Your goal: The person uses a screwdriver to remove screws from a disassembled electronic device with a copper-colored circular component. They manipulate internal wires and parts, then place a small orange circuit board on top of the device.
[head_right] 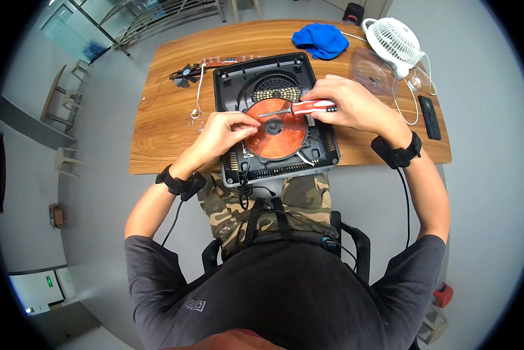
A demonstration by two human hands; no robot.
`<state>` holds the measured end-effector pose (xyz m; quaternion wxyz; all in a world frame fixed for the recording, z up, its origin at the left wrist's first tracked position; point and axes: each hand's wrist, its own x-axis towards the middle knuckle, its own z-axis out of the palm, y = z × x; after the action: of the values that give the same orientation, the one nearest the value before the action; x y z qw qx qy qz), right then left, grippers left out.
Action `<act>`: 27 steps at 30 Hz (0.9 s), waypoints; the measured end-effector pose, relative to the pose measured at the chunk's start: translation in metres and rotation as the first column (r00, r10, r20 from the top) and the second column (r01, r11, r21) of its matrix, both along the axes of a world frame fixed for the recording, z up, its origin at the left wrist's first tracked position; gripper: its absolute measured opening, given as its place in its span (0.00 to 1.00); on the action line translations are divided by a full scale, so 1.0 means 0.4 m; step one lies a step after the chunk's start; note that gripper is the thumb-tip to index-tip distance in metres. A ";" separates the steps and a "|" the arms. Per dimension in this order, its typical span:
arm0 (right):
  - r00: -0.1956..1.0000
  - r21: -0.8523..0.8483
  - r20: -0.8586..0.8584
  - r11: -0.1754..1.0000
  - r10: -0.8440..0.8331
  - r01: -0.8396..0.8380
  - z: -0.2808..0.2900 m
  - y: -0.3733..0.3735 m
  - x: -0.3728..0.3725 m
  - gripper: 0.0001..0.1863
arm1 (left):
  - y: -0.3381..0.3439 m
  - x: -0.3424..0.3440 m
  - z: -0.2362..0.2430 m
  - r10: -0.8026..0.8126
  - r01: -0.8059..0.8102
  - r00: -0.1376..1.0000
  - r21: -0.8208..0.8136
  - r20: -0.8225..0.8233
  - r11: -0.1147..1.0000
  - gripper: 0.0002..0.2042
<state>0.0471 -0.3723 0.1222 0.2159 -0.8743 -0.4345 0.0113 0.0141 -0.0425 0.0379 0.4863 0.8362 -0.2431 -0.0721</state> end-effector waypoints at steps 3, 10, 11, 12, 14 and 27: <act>1.000 0.000 0.002 1.000 -0.001 0.001 -0.011 0.006 0.005 0.18 | -0.002 0.002 -0.011 0.010 -0.011 0.998 -0.022 -0.061 1.000 0.08; 0.999 -0.010 0.021 1.000 0.024 -0.024 -0.022 0.018 0.006 0.19 | -0.012 0.001 -0.024 -0.017 0.017 0.997 0.001 -0.077 1.000 0.09; 0.999 -0.004 0.028 0.999 0.032 -0.032 -0.023 0.020 0.005 0.19 | -0.012 0.002 -0.034 -0.018 0.018 0.997 -0.010 -0.075 1.000 0.09; 1.000 -0.021 0.010 1.000 0.016 -0.016 -0.020 0.019 0.004 0.18 | -0.015 0.003 -0.034 -0.015 0.014 0.995 -0.019 -0.101 1.000 0.09; 1.000 -0.023 -0.008 1.000 -0.003 0.003 -0.016 0.023 -0.007 0.18 | -0.020 0.003 -0.029 -0.024 0.022 0.994 -0.023 -0.103 1.000 0.09; 1.000 0.035 0.010 0.999 0.018 -0.018 -0.002 0.036 -0.013 0.19 | 0.000 0.006 -0.035 0.123 -0.131 0.987 0.072 0.104 0.989 0.07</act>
<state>0.0420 -0.3578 0.1213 0.2289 -0.8664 -0.4437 0.0013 0.0163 -0.0427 0.0241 0.4438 0.8711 -0.2102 -0.0090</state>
